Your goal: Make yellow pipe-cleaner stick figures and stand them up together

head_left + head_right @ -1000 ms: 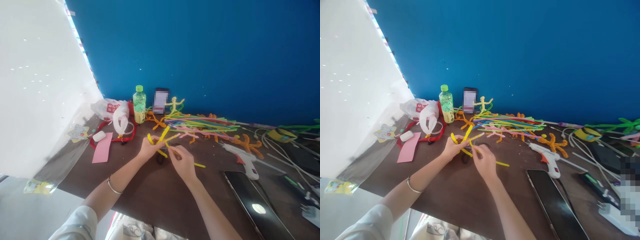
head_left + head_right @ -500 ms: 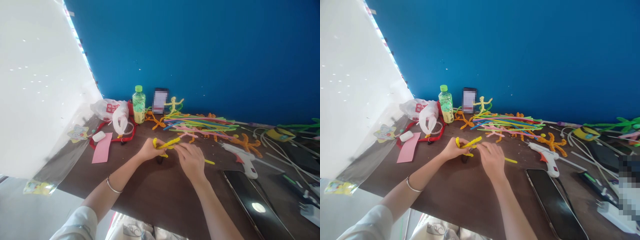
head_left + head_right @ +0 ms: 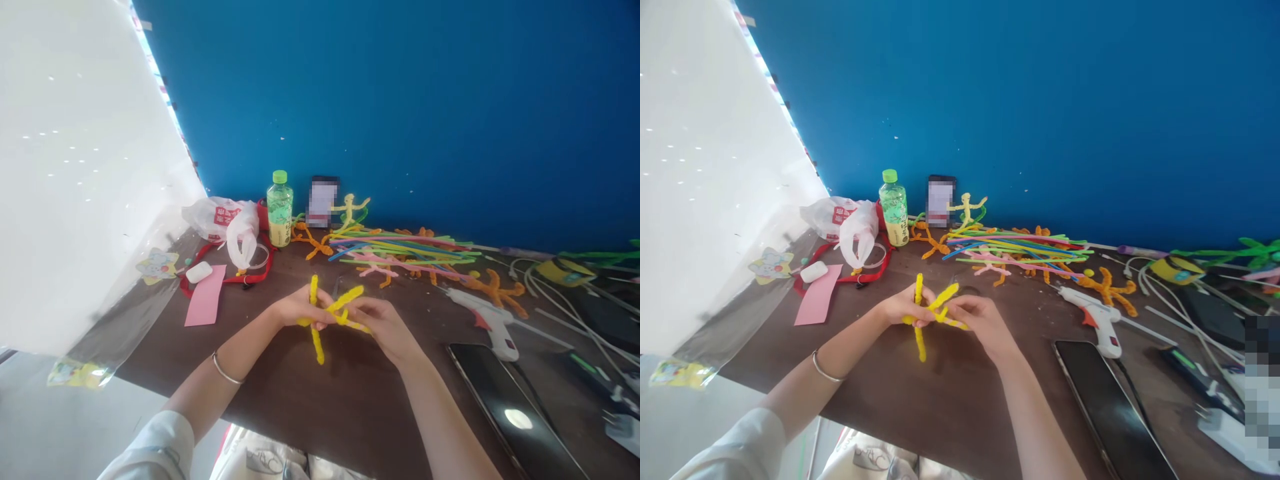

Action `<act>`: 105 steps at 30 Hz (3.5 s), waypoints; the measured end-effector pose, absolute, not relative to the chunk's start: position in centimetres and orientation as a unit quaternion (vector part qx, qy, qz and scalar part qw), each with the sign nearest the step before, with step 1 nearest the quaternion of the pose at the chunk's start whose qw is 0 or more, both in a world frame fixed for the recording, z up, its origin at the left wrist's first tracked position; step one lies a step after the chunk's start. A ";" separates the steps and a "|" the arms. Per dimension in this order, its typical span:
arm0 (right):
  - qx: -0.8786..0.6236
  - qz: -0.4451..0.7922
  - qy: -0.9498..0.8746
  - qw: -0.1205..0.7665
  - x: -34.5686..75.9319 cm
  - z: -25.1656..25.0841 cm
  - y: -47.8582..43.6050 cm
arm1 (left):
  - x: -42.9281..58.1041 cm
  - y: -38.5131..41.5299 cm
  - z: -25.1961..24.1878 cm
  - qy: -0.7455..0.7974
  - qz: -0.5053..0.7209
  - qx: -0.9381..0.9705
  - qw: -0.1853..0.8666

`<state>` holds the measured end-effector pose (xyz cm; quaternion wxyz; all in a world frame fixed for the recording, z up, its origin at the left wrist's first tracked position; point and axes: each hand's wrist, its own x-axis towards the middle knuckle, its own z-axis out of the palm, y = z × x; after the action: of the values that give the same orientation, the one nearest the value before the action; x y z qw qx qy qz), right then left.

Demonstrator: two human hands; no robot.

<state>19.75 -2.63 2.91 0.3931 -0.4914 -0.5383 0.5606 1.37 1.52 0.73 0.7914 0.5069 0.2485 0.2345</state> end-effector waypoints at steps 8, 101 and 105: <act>-0.494 0.583 -0.463 0.450 18.1 0.9 -2.2 | 2.5 1.6 -0.6 0.237 0.405 0.391 0.792; -0.567 0.341 -0.595 0.456 17.5 0.1 -2.2 | 4.0 1.2 -0.8 0.403 0.507 0.411 0.641; -0.551 0.135 -0.706 0.423 17.8 -0.2 -2.6 | 4.2 0.9 -0.8 0.425 0.523 0.501 0.543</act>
<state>17.77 -2.57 -0.20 0.4229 -0.5513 -0.7063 0.1352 4.17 0.85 -0.85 0.5432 0.5011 0.4253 0.5225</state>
